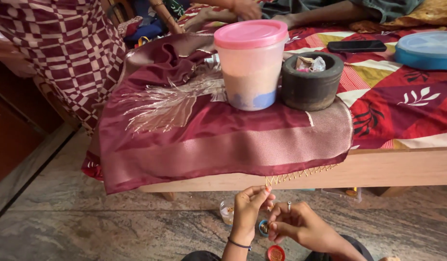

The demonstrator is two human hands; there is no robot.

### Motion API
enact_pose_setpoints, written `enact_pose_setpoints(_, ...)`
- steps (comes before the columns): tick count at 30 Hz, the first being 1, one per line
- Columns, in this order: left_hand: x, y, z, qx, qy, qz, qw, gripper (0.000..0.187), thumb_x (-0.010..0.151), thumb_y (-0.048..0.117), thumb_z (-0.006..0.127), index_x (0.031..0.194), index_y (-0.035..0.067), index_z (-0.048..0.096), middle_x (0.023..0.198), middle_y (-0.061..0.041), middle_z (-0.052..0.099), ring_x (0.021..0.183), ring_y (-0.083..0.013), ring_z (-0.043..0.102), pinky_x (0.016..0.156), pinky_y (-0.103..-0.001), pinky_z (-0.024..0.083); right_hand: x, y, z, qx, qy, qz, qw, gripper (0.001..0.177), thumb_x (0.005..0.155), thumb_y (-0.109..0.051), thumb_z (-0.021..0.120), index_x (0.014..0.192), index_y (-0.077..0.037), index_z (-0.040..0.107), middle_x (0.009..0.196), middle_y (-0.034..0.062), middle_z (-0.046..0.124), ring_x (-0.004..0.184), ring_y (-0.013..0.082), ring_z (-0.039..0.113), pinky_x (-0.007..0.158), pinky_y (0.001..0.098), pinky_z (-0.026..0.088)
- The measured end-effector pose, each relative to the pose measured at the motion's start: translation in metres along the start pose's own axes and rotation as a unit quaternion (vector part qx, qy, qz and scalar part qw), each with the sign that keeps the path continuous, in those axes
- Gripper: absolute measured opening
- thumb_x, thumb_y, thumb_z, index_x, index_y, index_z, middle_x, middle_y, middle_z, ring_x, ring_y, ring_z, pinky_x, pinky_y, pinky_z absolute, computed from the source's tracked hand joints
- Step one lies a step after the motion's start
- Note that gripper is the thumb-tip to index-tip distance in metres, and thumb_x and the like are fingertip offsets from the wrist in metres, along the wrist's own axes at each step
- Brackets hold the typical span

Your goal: Sewing small decorative beads onto the fringe of a maroon garment.

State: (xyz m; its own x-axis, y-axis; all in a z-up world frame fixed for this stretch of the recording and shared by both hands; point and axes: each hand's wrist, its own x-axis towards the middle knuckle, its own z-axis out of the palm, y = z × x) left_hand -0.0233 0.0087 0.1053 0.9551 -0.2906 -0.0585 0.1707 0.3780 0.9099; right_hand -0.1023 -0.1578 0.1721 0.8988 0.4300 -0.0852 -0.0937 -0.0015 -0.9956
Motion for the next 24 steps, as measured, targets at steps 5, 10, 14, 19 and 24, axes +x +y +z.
enact_pose_setpoints(5, 0.0, -0.001, 0.0, 0.001, -0.011, 0.006, 1.0, 0.02, 0.093, 0.017, 0.075, 0.102, 0.0, 0.076, 0.084, -0.006, 0.078, 0.069, -0.0076, 0.066, 0.065, -0.022, 0.054, 0.001, 0.001, -0.002, 0.004, 0.002, 0.002, 1.0, 0.008, 0.095, -0.004, 0.065, 0.099, 0.003, 0.066, 0.085, 0.0114, 0.078, 0.081, 0.018, 0.077, 0.076, 0.0339, 0.066)
enact_pose_setpoints(10, 0.0, -0.003, 0.002, 0.0, -0.013, 0.011, 1.0, 0.019, 0.094, 0.014, 0.073, 0.105, -0.001, 0.075, 0.084, -0.007, 0.077, 0.068, -0.007, 0.066, 0.065, -0.021, 0.054, 0.002, 0.002, -0.003, 0.02, 0.01, 0.007, 1.0, 0.008, 0.094, -0.003, 0.065, 0.099, 0.003, 0.066, 0.086, 0.0112, 0.077, 0.082, 0.0183, 0.077, 0.078, 0.0347, 0.067)
enact_pose_setpoints(14, 0.005, -0.01, -0.001, -0.004, -0.014, 0.025, 1.0, 0.018, 0.094, 0.013, 0.072, 0.105, -0.002, 0.074, 0.084, -0.007, 0.077, 0.07, -0.007, 0.067, 0.064, -0.022, 0.053, 0.002, 0.006, -0.006, 0.027, 0.011, 0.012, 0.999, 0.008, 0.095, -0.004, 0.065, 0.1, 0.002, 0.065, 0.086, 0.0115, 0.077, 0.082, 0.0189, 0.077, 0.078, 0.0353, 0.067)
enact_pose_setpoints(19, 0.005, -0.008, 0.0, 0.005, -0.002, 0.035, 0.999, 0.017, 0.095, 0.014, 0.072, 0.103, 0.0, 0.075, 0.084, -0.006, 0.077, 0.071, -0.0068, 0.067, 0.064, -0.021, 0.052, 0.003, 0.009, -0.009, 0.041, 0.016, 0.03, 0.999, 0.013, 0.094, -0.005, 0.065, 0.106, 0.0, 0.064, 0.087, 0.011, 0.077, 0.082, 0.0187, 0.077, 0.077, 0.0354, 0.066)
enact_pose_setpoints(24, 0.003, -0.006, 0.004, 0.047, -0.01, 0.084, 0.995, 0.017, 0.095, 0.014, 0.072, 0.101, -0.002, 0.076, 0.084, -0.006, 0.077, 0.072, -0.0066, 0.068, 0.065, -0.021, 0.052, 0.005, 0.013, -0.011, 0.033, 0.015, 0.016, 0.999, 0.011, 0.094, -0.006, 0.066, 0.102, 0.001, 0.064, 0.086, 0.0103, 0.077, 0.082, 0.0179, 0.077, 0.077, 0.0342, 0.066)
